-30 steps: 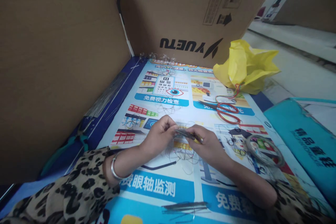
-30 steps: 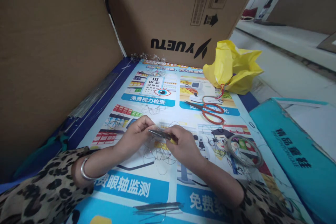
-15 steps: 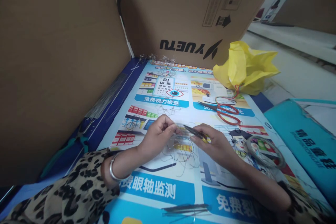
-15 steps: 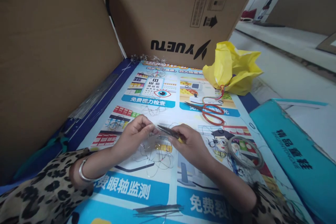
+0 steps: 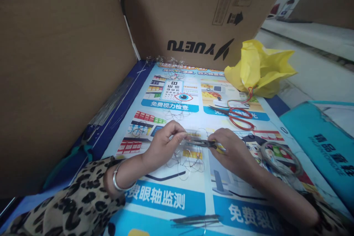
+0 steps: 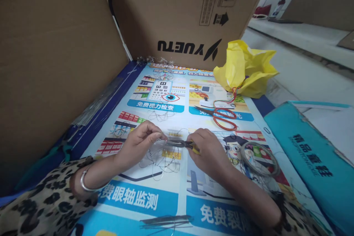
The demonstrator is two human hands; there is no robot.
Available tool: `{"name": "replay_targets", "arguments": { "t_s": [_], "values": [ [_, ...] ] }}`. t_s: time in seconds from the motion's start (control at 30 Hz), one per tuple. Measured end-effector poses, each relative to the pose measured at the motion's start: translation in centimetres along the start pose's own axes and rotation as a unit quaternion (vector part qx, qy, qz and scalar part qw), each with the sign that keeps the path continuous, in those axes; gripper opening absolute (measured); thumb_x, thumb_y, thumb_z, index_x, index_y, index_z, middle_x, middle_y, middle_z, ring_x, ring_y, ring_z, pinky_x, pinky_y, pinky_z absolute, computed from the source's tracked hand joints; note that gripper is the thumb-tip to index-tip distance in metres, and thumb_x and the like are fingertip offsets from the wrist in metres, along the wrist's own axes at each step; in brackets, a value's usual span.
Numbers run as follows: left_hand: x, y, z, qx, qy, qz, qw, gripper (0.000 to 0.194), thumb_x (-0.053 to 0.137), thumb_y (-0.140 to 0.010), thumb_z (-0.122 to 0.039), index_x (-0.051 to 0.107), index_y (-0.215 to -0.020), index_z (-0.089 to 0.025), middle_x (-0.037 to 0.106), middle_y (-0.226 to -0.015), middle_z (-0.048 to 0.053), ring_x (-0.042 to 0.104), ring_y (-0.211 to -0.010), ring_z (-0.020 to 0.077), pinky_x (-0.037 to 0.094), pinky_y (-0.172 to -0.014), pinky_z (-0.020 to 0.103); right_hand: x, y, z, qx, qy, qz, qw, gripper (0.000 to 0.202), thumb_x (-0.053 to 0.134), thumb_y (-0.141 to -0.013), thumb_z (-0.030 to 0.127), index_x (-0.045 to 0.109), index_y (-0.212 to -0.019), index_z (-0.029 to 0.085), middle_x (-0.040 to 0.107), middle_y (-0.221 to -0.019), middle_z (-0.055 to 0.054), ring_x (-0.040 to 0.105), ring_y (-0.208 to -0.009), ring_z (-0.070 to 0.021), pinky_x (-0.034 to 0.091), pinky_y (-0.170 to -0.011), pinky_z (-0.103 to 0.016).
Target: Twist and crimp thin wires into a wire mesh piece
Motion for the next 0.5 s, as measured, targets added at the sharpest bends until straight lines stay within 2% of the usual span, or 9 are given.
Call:
{"name": "replay_targets", "arguments": {
  "t_s": [0.5],
  "values": [
    [0.25, -0.01, -0.28, 0.017, -0.001, 0.020, 1.000, 0.013, 0.048, -0.086, -0.025, 0.057, -0.081, -0.017, 0.063, -0.080, 0.004, 0.057, -0.076, 0.0138, 0.043, -0.072, 0.027, 0.22, 0.10, 0.29, -0.002, 0.021, -0.009, 1.000, 0.008, 0.053, -0.074, 0.018, 0.059, -0.080, 0.018, 0.059, -0.079, -0.007, 0.052, -0.079, -0.0203, 0.041, -0.071, -0.033]
  ]
}}
Point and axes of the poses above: each hand's wrist, its own y-axis away from the middle knuckle, its own x-axis out of the palm, z = x × y, the point moved 10 cm from there along -y, towards the middle knuckle
